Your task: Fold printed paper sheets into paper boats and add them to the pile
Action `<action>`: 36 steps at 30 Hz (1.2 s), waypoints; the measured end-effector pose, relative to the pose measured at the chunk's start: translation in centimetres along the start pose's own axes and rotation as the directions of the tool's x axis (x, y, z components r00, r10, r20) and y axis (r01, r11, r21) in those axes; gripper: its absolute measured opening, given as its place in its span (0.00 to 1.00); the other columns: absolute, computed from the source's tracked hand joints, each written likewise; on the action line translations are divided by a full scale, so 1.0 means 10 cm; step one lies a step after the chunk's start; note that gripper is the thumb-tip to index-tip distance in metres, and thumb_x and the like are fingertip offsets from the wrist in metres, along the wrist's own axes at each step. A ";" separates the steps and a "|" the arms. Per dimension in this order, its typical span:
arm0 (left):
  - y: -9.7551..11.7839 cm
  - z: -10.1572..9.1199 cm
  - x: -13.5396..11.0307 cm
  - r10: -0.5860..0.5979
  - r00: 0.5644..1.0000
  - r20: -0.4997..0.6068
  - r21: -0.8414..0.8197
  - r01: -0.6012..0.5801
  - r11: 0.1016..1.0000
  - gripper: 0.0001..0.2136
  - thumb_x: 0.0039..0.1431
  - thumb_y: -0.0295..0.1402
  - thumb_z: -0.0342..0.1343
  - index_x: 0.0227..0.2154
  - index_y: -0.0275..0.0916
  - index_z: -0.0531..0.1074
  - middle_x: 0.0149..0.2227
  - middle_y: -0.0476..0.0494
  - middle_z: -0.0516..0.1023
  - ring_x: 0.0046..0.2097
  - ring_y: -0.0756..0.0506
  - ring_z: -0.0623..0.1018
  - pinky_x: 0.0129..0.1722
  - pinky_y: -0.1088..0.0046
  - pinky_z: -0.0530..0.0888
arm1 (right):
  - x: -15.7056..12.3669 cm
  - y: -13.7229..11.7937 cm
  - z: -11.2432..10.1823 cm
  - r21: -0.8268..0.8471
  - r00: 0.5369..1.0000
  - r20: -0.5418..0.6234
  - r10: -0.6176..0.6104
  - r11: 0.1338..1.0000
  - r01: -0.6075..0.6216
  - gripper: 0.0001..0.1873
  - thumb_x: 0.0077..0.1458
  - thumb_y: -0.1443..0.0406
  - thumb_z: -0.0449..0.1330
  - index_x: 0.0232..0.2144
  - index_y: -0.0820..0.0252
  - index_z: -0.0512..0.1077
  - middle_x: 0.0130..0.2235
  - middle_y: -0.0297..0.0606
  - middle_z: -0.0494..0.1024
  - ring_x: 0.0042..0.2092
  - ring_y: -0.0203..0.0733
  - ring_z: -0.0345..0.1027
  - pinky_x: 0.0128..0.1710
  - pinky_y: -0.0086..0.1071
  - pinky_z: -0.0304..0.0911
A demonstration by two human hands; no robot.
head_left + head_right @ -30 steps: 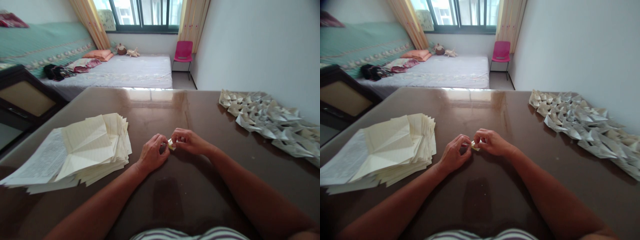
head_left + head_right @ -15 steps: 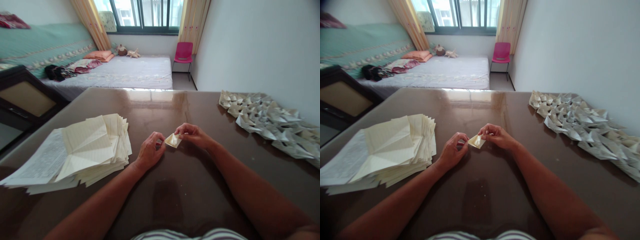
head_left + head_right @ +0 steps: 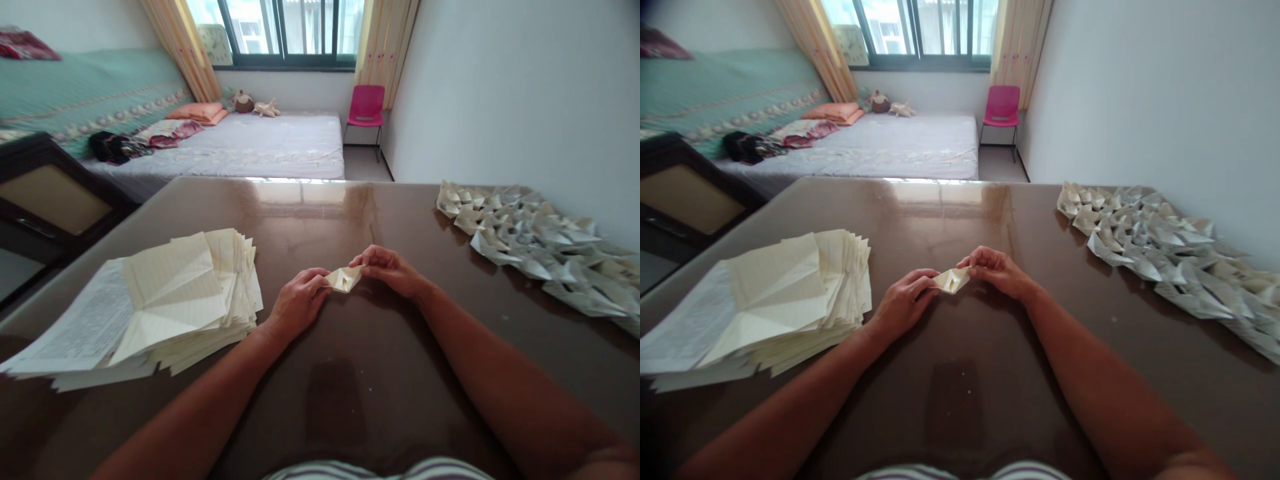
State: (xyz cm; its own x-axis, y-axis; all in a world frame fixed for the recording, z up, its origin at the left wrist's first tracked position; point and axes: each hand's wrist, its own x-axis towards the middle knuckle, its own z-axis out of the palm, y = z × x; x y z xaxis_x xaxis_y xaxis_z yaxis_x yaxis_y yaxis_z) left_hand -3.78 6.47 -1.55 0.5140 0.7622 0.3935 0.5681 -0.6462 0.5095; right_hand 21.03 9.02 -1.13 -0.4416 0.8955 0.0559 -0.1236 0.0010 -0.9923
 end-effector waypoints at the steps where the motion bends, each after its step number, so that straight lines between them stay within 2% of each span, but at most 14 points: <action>1: -0.01 0.00 0.00 -0.002 1.000 0.006 0.018 0.002 1.000 0.05 0.63 0.31 0.50 0.34 0.41 0.71 0.46 0.45 0.75 0.46 0.46 0.75 0.48 0.67 0.72 | -0.01 -0.01 -0.03 -0.006 1.000 0.020 0.013 1.000 -0.013 0.15 0.49 0.58 0.67 0.31 0.58 0.66 0.44 0.39 0.77 0.42 0.39 0.70 0.46 0.37 0.64; 3: -0.02 0.00 -0.01 0.008 1.000 0.029 0.062 -0.010 0.998 0.06 0.63 0.32 0.50 0.34 0.41 0.72 0.46 0.45 0.76 0.46 0.46 0.75 0.48 0.67 0.73 | -0.02 -0.05 -0.05 -0.056 0.996 0.081 0.045 0.998 -0.040 0.15 0.48 0.58 0.67 0.30 0.60 0.66 0.44 0.40 0.76 0.42 0.39 0.70 0.45 0.36 0.64; 6: 0.03 -0.01 -0.01 0.074 0.994 0.083 0.133 -0.085 0.987 0.07 0.64 0.31 0.48 0.37 0.41 0.72 0.46 0.44 0.76 0.48 0.45 0.74 0.48 0.65 0.72 | -0.02 -0.12 -0.01 -0.250 0.988 0.135 0.081 0.967 -0.045 0.12 0.52 0.58 0.63 0.32 0.60 0.67 0.39 0.38 0.75 0.37 0.36 0.68 0.38 0.32 0.64; 8: 0.07 -0.01 -0.02 0.128 0.986 0.110 0.191 -0.147 0.971 0.08 0.64 0.30 0.48 0.41 0.41 0.72 0.47 0.43 0.76 0.49 0.44 0.73 0.49 0.64 0.72 | -0.01 -0.14 0.05 -0.424 0.994 0.092 0.052 0.906 -0.008 0.10 0.54 0.59 0.61 0.34 0.60 0.68 0.35 0.35 0.73 0.34 0.35 0.66 0.34 0.29 0.64; 11: 0.12 -0.02 -0.04 0.214 0.969 0.127 0.277 -0.242 0.930 0.10 0.64 0.29 0.48 0.46 0.41 0.71 0.49 0.42 0.75 0.50 0.42 0.73 0.51 0.62 0.71 | 0.01 -0.14 0.14 -0.619 0.999 0.045 -0.012 0.784 0.038 0.14 0.52 0.61 0.62 0.40 0.60 0.70 0.37 0.36 0.73 0.34 0.36 0.66 0.34 0.29 0.63; 13: 0.14 -0.02 -0.05 0.273 0.951 0.142 0.304 -0.305 0.903 0.10 0.64 0.29 0.49 0.45 0.41 0.71 0.50 0.41 0.75 0.52 0.41 0.73 0.51 0.61 0.70 | 0.01 -0.14 0.16 -0.679 0.996 0.083 0.023 0.733 0.040 0.16 0.52 0.62 0.62 0.44 0.61 0.71 0.37 0.37 0.74 0.34 0.36 0.67 0.34 0.30 0.63; 15: 0.15 -0.02 -0.06 0.305 0.939 0.156 0.303 -0.339 0.891 0.10 0.64 0.29 0.49 0.44 0.40 0.72 0.51 0.42 0.74 0.52 0.40 0.72 0.52 0.60 0.70 | 0.00 -0.16 0.17 -0.706 0.984 0.140 0.113 0.708 0.019 0.14 0.53 0.62 0.60 0.43 0.60 0.74 0.33 0.35 0.76 0.32 0.37 0.67 0.33 0.29 0.61; 19: 0.13 0.01 -0.06 0.281 0.943 0.177 0.262 -0.321 0.910 0.10 0.65 0.30 0.48 0.46 0.40 0.70 0.51 0.43 0.75 0.53 0.42 0.72 0.53 0.61 0.70 | -0.01 -0.25 0.21 -0.809 0.971 0.119 0.208 0.587 -0.027 0.09 0.53 0.64 0.59 0.37 0.60 0.75 0.31 0.34 0.77 0.32 0.37 0.68 0.32 0.28 0.58; 24: 0.10 0.03 -0.02 0.178 0.963 0.201 0.173 -0.214 0.961 0.11 0.67 0.31 0.44 0.45 0.39 0.70 0.48 0.43 0.76 0.50 0.45 0.73 0.51 0.64 0.71 | -0.04 -0.26 0.33 -0.948 0.991 0.077 0.112 0.315 0.039 0.08 0.57 0.65 0.55 0.38 0.58 0.73 0.39 0.39 0.78 0.39 0.40 0.69 0.36 0.29 0.56; 26: 0.10 0.01 -0.01 0.157 0.968 0.194 0.136 -0.185 0.973 0.10 0.66 0.32 0.45 0.45 0.40 0.70 0.49 0.43 0.75 0.51 0.45 0.72 0.51 0.65 0.71 | -0.03 -0.21 0.33 -0.946 0.992 0.075 0.103 0.322 0.038 0.09 0.58 0.65 0.54 0.39 0.57 0.72 0.38 0.38 0.78 0.38 0.40 0.70 0.35 0.29 0.57; 29: 0.11 -0.01 -0.02 0.164 0.967 0.198 0.100 -0.186 0.977 0.10 0.66 0.32 0.46 0.45 0.42 0.70 0.52 0.44 0.72 0.52 0.44 0.71 0.51 0.66 0.71 | -0.01 -0.15 0.28 -0.891 0.991 0.077 0.110 0.454 0.019 0.10 0.59 0.65 0.54 0.42 0.58 0.71 0.35 0.35 0.77 0.35 0.38 0.69 0.35 0.29 0.59; 31: 0.11 0.00 -0.03 0.159 0.968 0.192 0.082 -0.178 0.981 0.10 0.66 0.32 0.45 0.44 0.42 0.71 0.52 0.44 0.72 0.51 0.45 0.72 0.50 0.68 0.71 | 0.00 -0.18 0.25 -0.875 0.996 0.089 0.022 0.480 0.068 0.11 0.58 0.66 0.56 0.44 0.58 0.70 0.40 0.38 0.77 0.39 0.39 0.68 0.39 0.30 0.60; 34: 0.11 0.01 -0.05 0.127 0.977 0.174 0.049 -0.137 0.989 0.11 0.67 0.31 0.44 0.44 0.41 0.70 0.50 0.43 0.73 0.48 0.46 0.73 0.48 0.69 0.72 | -0.02 -0.32 0.24 -0.892 0.974 0.211 -0.083 0.392 0.227 0.11 0.56 0.67 0.59 0.42 0.56 0.72 0.46 0.40 0.74 0.47 0.42 0.64 0.46 0.34 0.58; 36: 0.11 0.01 -0.05 0.098 0.980 0.173 0.037 -0.106 0.994 0.10 0.67 0.32 0.44 0.43 0.41 0.70 0.49 0.43 0.74 0.47 0.46 0.73 0.48 0.68 0.72 | -0.06 -0.44 0.27 -0.906 0.952 0.305 0.006 0.309 0.288 0.09 0.55 0.67 0.61 0.40 0.53 0.75 0.42 0.37 0.75 0.47 0.43 0.63 0.46 0.35 0.56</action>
State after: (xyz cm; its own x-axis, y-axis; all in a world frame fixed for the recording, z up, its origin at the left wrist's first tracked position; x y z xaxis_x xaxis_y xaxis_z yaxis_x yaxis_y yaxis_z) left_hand -3.31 5.39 -1.26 0.6708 0.6769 0.3028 0.5339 -0.7243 0.4363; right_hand 19.43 7.26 3.48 -0.6921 0.7173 0.0807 0.6402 0.6616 -0.3904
